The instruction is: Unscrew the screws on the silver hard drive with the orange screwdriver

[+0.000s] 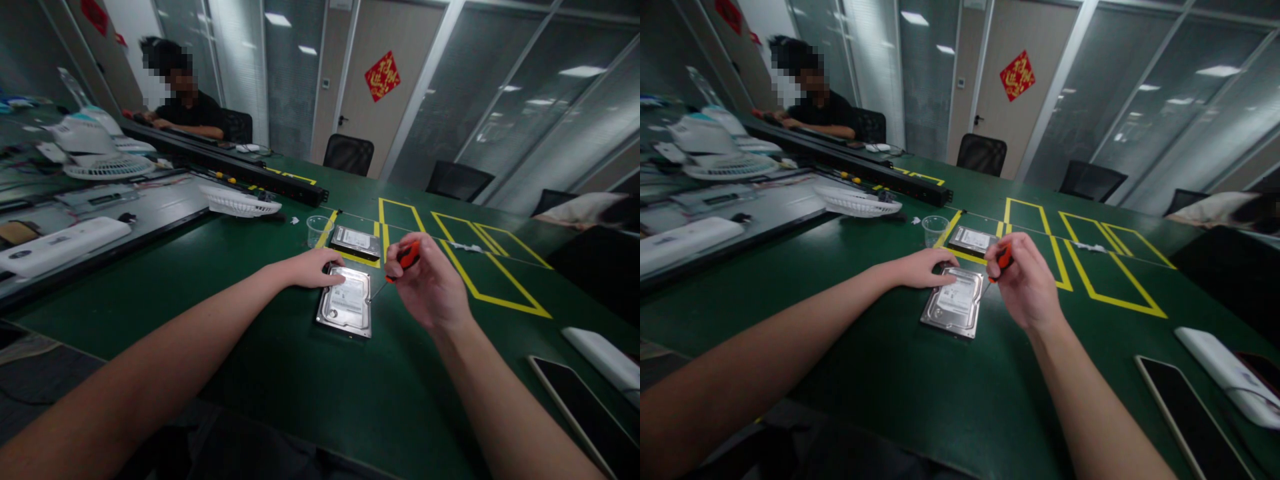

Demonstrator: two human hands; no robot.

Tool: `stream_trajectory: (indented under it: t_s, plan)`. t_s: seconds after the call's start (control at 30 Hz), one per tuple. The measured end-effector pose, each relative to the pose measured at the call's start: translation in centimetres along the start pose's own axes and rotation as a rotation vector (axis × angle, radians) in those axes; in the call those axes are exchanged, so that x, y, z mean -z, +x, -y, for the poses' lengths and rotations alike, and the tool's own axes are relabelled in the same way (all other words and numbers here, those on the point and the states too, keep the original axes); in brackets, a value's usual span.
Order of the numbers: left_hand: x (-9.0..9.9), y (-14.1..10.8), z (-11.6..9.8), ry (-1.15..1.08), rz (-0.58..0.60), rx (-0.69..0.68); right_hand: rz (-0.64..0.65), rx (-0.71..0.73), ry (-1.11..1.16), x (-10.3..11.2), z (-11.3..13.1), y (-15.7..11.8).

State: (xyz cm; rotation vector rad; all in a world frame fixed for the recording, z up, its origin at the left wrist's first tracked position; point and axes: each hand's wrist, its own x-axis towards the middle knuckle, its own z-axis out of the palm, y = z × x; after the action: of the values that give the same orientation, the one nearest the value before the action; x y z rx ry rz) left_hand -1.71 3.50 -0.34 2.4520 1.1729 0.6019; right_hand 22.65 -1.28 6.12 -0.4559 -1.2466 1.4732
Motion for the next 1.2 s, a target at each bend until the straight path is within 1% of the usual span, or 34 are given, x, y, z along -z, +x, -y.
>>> stream_trajectory:
  t_s: [0.1, 0.3, 0.5, 0.77, 0.93, 1.2]
  plan:
    - [-0.1, 0.05, 0.24, 0.007, 0.002, -0.012, -0.003, 0.02, 0.012, 0.14, 0.04, 0.18]
    - [-0.16, 0.0, 0.21, 0.002, -0.002, 0.008, -0.008, -0.018, -0.036, 0.16, 0.21, 0.08]
    - [-0.08, -0.01, 0.08, 0.003, -0.002, -0.006, -0.03, -0.012, -0.042, -0.08, 0.27, -0.12]
    - [0.02, -0.06, -0.02, -0.008, 0.004, 0.001, 0.011, 0.005, -0.044, 0.23, 0.21, 0.02]
    - [0.12, -0.08, -0.18, -0.003, 0.01, 0.012, -0.019, -0.021, -0.094, 0.28, 0.16, 0.01]
    - [0.07, -0.05, -0.35, -0.006, -0.001, 0.002, -0.013, -0.011, -0.05, -0.23, 0.27, -0.25]
